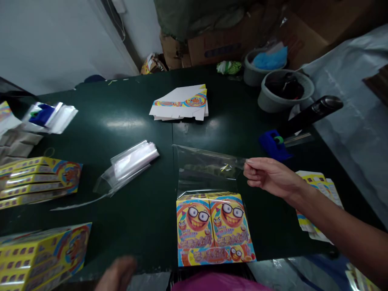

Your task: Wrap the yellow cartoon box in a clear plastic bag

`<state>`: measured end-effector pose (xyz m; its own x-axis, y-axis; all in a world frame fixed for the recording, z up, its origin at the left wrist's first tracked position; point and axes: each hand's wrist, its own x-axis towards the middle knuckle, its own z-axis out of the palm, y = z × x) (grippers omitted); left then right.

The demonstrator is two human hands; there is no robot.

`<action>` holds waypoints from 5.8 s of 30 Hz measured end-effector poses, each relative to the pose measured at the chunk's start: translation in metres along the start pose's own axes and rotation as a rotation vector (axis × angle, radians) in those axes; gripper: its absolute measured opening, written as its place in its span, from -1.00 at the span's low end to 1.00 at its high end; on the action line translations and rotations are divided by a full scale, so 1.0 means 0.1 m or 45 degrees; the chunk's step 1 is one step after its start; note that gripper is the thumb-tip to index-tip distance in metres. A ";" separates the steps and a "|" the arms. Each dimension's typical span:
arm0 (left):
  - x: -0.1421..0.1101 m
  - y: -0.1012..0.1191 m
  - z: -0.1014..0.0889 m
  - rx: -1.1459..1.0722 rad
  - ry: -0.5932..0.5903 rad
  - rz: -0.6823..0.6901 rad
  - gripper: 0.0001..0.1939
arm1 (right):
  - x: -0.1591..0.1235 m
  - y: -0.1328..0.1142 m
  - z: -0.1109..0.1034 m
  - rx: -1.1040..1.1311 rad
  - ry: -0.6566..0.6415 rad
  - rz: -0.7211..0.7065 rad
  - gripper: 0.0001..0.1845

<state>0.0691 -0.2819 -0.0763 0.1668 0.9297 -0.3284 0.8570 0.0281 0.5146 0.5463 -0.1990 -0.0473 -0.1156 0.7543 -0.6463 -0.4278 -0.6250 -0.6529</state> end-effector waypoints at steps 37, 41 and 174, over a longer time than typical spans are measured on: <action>2.27 1.14 0.85 -1.418 -0.725 -0.780 -0.51 | 0.61 0.81 -0.22 -0.197 -0.052 0.347 -0.64; 1.95 1.16 0.68 -1.393 -0.825 -0.830 -0.61 | 0.58 0.82 -0.22 -0.271 -0.018 0.321 -0.62; 0.29 0.97 0.59 -0.949 -1.021 -0.363 -0.71 | -0.91 1.44 -0.10 -0.698 -0.119 -0.028 -0.76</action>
<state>0.1859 -0.2738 -0.0828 0.5059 0.3579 -0.7848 0.4544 0.6628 0.5952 0.5041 -0.3598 -0.0861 -0.2018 0.7674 -0.6086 0.0951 -0.6031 -0.7920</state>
